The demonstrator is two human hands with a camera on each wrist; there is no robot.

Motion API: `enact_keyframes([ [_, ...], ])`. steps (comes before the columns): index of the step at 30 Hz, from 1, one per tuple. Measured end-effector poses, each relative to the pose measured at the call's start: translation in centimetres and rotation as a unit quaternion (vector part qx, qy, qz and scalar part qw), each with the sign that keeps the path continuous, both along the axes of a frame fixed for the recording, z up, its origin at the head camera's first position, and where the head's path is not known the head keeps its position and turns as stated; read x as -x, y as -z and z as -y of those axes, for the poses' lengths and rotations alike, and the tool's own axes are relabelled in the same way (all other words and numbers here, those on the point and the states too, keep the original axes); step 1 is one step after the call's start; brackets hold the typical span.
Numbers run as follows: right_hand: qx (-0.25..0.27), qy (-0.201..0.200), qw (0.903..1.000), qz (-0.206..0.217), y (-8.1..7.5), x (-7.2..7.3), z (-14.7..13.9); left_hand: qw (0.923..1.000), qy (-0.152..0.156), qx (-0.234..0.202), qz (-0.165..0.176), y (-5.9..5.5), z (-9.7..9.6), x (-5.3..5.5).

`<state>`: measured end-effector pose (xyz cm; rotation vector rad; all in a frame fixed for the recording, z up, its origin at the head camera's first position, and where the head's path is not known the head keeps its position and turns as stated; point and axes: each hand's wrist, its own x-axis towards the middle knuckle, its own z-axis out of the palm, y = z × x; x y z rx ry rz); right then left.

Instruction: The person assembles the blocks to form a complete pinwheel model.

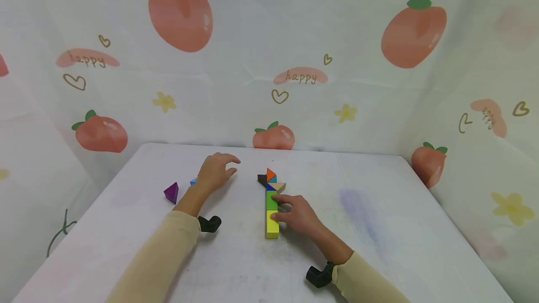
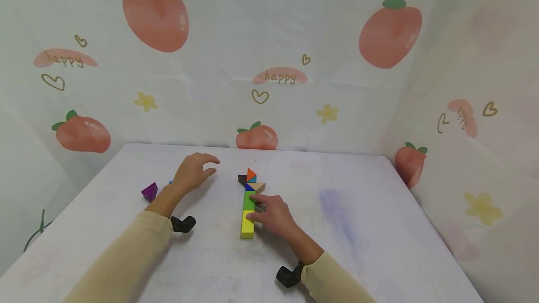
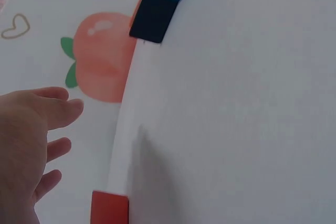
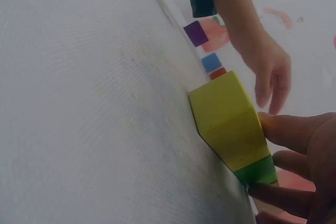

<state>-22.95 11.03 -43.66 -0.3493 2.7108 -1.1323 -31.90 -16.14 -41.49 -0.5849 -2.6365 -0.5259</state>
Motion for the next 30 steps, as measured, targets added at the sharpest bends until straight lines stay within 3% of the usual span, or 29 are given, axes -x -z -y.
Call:
enact_keyframes([
  [7,0.005,0.002,1.0,0.004,0.1,0.1,-0.2,0.9995,-0.015,0.015,-0.022,0.1,2.2,0.0],
  [12,0.013,0.0,0.9999,0.006,0.1,0.1,-0.2,0.9989,-0.039,0.023,-0.011,0.1,3.5,-0.1],
  [17,0.016,-0.001,0.9999,0.004,0.2,0.0,-0.1,0.996,-0.074,0.038,0.034,0.2,4.7,-0.2],
  [23,0.011,-0.002,0.9999,0.002,0.3,0.1,0.0,0.9868,-0.109,0.06,0.104,0.3,5.9,-0.6],
  [30,0.01,-0.003,0.9999,0.0,0.3,0.1,0.0,0.9801,-0.132,0.06,0.136,0.6,6.2,-0.8],
])
